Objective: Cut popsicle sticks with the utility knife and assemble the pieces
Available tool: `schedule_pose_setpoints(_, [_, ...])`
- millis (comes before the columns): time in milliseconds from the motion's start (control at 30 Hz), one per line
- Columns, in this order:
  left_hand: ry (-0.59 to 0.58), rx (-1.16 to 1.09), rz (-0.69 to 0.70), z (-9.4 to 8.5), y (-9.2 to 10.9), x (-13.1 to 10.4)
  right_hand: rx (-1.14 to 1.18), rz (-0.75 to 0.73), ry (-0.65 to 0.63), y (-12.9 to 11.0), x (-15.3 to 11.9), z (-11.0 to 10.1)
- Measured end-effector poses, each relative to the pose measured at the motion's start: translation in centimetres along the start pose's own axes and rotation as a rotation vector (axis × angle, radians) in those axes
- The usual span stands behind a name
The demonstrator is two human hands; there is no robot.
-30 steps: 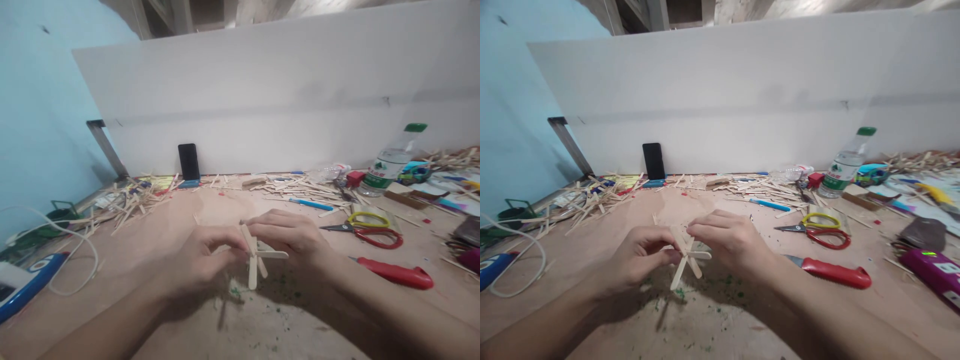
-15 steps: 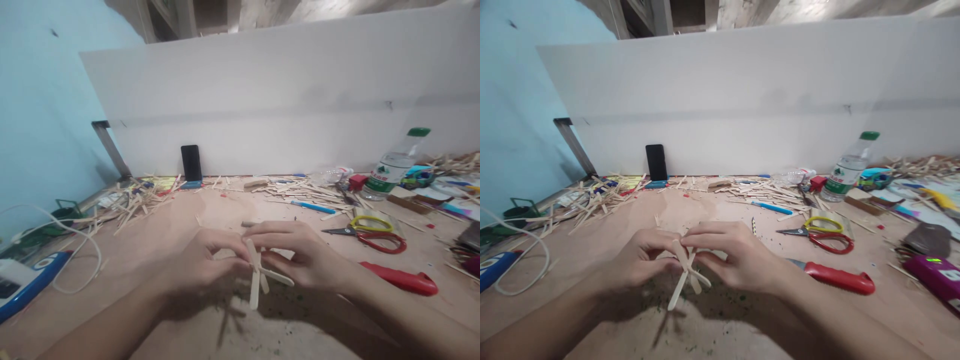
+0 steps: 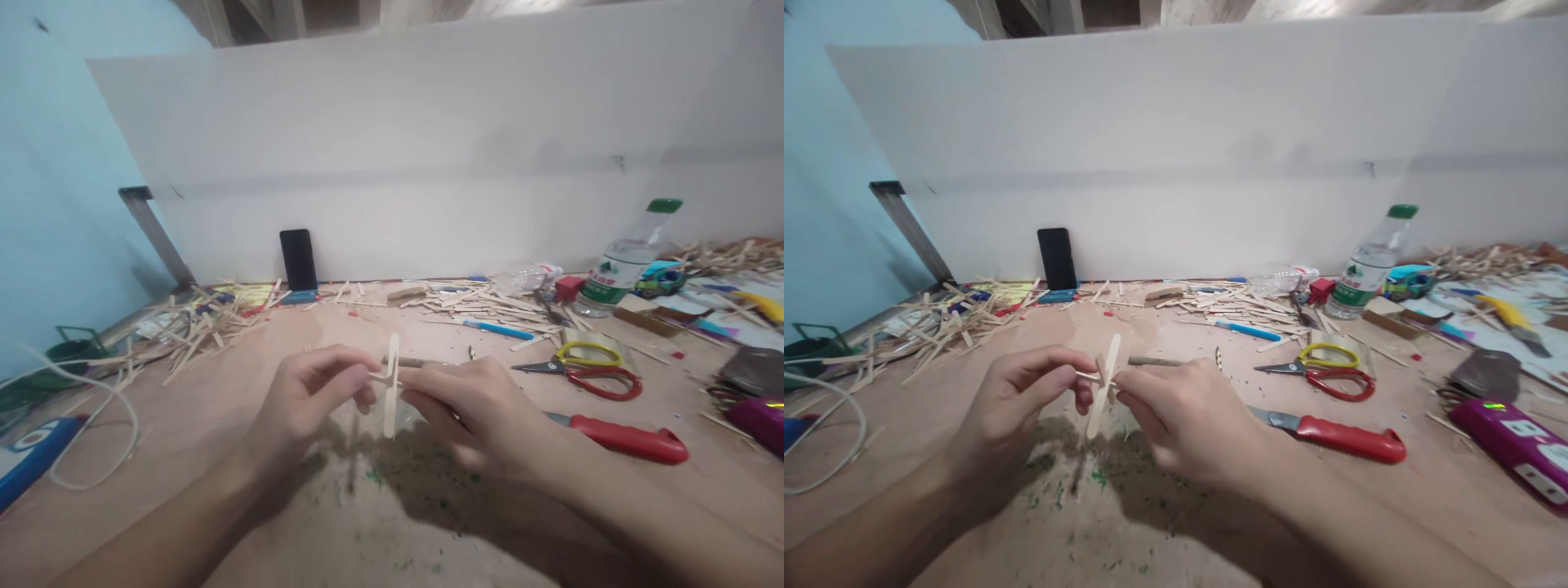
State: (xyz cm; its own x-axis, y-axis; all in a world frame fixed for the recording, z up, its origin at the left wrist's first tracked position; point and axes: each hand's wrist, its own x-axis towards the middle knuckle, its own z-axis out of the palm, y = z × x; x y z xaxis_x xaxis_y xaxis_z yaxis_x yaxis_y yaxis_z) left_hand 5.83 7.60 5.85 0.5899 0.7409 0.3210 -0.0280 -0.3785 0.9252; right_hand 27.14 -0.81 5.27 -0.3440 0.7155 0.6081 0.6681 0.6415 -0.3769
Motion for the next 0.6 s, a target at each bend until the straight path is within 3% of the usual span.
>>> schedule_pose_setpoints(233, [-0.014,0.107,-0.027,0.9,0.7,0.2,0.054,0.069,0.062,-0.7,0.0,0.8])
schedule_pose_setpoints(467, [-0.05,0.097,-0.124,1.4,0.4,0.0,0.161,0.187,-0.003,-1.0,-0.1,0.8])
schedule_pose_setpoints(600, [-0.047,0.116,-0.083,1.3,0.3,0.0,0.188,0.171,-0.02,-0.8,-0.3,0.7])
